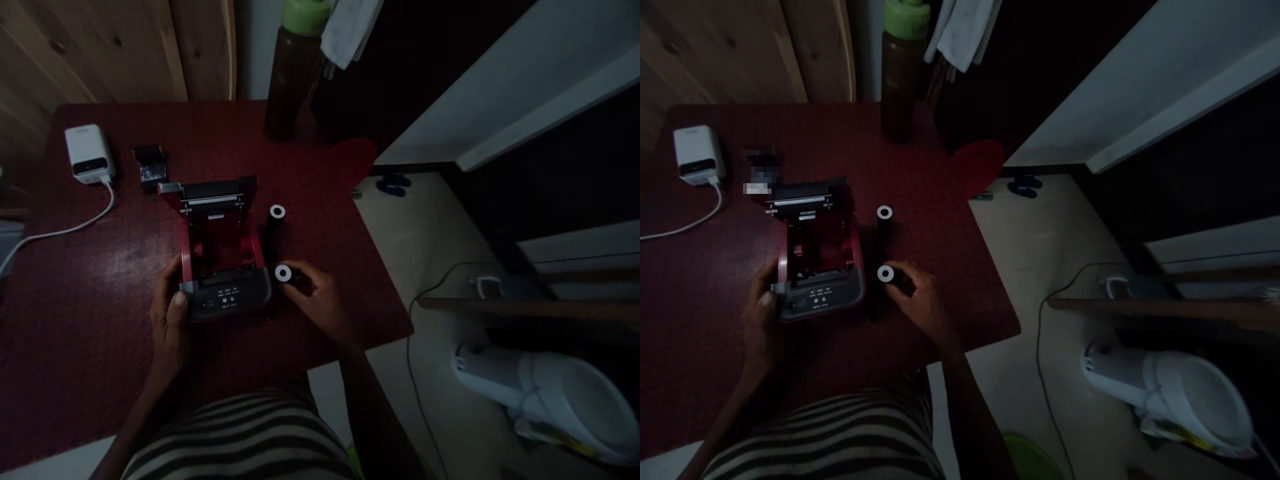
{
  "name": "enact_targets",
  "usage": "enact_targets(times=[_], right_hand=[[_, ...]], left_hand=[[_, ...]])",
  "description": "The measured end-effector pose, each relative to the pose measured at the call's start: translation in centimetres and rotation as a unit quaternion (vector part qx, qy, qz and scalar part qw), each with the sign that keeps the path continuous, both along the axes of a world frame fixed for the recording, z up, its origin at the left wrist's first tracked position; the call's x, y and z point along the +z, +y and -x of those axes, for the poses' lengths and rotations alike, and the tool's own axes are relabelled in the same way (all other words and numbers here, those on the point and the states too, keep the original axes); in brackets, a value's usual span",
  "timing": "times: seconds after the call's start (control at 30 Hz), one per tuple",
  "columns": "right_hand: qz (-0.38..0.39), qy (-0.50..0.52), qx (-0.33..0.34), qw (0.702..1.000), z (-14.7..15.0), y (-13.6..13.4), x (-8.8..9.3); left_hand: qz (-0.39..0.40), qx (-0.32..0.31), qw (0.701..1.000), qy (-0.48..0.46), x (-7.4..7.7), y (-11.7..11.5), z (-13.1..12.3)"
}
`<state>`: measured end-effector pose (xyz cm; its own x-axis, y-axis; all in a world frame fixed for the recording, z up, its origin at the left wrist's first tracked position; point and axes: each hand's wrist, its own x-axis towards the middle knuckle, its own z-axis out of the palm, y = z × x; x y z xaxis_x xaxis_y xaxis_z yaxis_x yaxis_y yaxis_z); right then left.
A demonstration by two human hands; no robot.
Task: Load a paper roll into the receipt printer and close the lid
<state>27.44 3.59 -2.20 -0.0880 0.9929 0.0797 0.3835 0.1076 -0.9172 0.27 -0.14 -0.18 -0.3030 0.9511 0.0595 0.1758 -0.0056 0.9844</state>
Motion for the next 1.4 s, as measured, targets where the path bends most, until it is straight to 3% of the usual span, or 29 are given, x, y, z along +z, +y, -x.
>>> enact_targets(times=[0.2, 0.37, 0.57, 0.7, 0.77, 0.83, 0.97, 1.03, 1.1, 1.17, 1.3, 1.4], right_hand=[[0.015, -0.067, 0.065, 0.996, -3.2, -0.8, 1.8], [-0.039, -0.137, -0.02, 0.99, -5.3, 3.0, 3.2], [-0.031, -0.058, -0.03, 0.997, -0.7, 10.9, 0.2], [-0.043, -0.061, -0.025, 0.997, 1.2, 12.3, -0.6], [-0.05, -0.058, -0.031, 0.997, 0.7, 11.4, 0.8], [-0.063, -0.051, -0.029, 0.996, -0.3, 9.6, 3.8], [-0.106, -0.09, 0.087, 0.987, -1.7, 5.7, 11.8], [-0.124, -0.139, 0.155, 0.97, -0.8, 4.7, 14.4], [-0.154, -0.199, 0.216, 0.943, 1.3, 4.6, 15.2], [-0.172, -0.281, 0.248, 0.911, 4.1, 5.0, 14.7], [-0.149, -0.46, 0.243, 0.84, 8.9, 5.9, 13.4], [-0.099, -0.523, 0.246, 0.81, 10.6, 6.1, 14.2]], left_hand=[[-0.001, -0.006, 1.0, 0.007, 0.1, 0.0, 0.2], [0.017, -0.003, 1.0, -0.001, 0.2, 0.0, 0.2], [-0.002, 0.002, 1.0, 0.002, 0.4, 0.0, 0.0], [-0.008, -0.003, 1.0, 0.002, 0.7, 0.0, -0.2], [-0.014, -0.01, 1.0, -0.002, 1.0, 0.0, -0.2], [-0.018, -0.017, 1.0, -0.006, 1.2, 0.0, -0.3], [-0.008, -0.017, 1.0, -0.014, 1.2, -0.1, -0.4], [-0.005, -0.014, 1.0, -0.014, 1.0, -0.2, -0.3], [-0.005, -0.015, 1.0, -0.013, 0.9, -0.2, -0.3], [-0.006, -0.02, 1.0, -0.015, 0.8, -0.3, -0.2], [-0.009, -0.034, 0.999, -0.014, 0.8, -0.3, 0.0], [-0.02, -0.033, 0.999, -0.001, 0.7, -0.3, 0.0]])
